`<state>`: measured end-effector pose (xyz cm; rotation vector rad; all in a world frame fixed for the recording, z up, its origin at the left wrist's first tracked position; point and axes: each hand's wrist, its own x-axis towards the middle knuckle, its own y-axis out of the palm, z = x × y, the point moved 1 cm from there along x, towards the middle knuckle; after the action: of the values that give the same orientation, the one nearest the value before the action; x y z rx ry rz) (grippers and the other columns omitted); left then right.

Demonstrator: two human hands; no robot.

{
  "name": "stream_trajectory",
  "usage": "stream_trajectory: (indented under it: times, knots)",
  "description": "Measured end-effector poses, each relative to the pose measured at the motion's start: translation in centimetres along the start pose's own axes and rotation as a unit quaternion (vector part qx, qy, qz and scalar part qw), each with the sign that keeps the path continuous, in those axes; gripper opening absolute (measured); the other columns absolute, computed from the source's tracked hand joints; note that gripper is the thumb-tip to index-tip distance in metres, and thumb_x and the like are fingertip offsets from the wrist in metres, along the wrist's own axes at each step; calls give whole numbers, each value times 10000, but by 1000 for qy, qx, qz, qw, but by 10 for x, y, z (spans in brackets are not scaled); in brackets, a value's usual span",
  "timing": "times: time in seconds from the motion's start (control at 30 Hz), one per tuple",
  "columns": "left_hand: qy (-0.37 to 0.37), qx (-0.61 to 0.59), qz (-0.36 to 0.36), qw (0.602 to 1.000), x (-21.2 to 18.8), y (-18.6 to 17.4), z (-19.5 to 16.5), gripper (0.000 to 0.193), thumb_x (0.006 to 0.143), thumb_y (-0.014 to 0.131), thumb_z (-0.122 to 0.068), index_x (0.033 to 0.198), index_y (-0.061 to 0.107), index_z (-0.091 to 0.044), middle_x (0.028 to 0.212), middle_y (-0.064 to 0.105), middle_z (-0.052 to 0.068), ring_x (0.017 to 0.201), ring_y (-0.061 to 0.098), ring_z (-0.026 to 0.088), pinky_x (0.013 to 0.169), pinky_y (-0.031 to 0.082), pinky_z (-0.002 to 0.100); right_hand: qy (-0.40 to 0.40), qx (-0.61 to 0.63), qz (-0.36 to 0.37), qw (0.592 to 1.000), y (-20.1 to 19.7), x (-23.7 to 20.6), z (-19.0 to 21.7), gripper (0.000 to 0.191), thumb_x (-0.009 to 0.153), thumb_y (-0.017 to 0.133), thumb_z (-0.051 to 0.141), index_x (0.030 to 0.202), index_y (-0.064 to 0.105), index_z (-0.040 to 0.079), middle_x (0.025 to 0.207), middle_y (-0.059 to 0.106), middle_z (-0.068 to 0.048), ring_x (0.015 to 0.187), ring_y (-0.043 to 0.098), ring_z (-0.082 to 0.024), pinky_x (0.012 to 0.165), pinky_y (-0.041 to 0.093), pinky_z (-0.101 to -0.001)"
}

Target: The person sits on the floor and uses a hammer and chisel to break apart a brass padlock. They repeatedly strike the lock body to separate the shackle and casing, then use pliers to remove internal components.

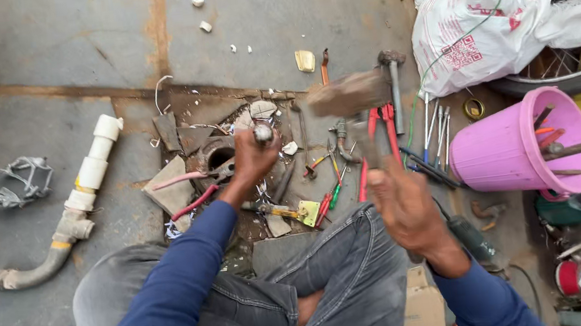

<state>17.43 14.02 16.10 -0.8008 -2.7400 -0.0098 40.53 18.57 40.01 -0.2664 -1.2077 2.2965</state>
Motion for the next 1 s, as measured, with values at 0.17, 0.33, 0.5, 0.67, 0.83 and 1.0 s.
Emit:
stream_trajectory:
  times: [0.17,0.33,0.5,0.67,0.83,1.0]
  knots:
    - [-26,-65,-25,997,25,-17,-8,258,901,696,-59,671,581,-50,611,551,-26,615,492,20,513,417,270,96,288,22,953,-13,1,-26,390,1072,431,413,1009,574,55,621,497,20,487,443,-70,428,349,-245]
    - [-28,-90,-68,993,33,-38,-27,303,903,706,-47,663,524,-82,602,506,-76,589,459,21,512,368,250,299,464,70,831,111,-14,-96,336,1019,579,394,886,514,93,577,450,40,418,405,-61,359,344,-229]
    - [-48,-92,-62,993,32,-49,-18,281,906,707,-112,713,506,-79,635,463,-49,589,405,57,515,314,283,443,469,71,760,222,-41,-154,323,981,667,336,819,468,139,566,439,59,410,405,-61,364,355,-236]
    - [-90,-84,-2,992,34,-51,6,235,946,574,-259,1006,528,-36,851,512,58,738,467,134,599,401,338,481,471,68,736,262,-46,-187,294,974,680,322,876,524,94,590,470,43,448,430,-69,402,384,-248]
    - [-20,-68,-4,997,39,-55,0,619,1091,449,-446,1315,346,122,959,526,53,870,539,159,728,473,370,468,326,35,821,280,-49,-189,290,919,699,194,1126,608,11,815,652,-42,664,569,-116,553,486,-286]
    - [-20,-86,-19,996,34,-65,-16,483,1100,457,-524,1177,546,-55,902,574,12,847,569,117,748,507,337,374,206,12,904,274,-45,-154,497,874,760,154,1304,584,-23,1141,614,-124,983,639,-177,823,558,-333]
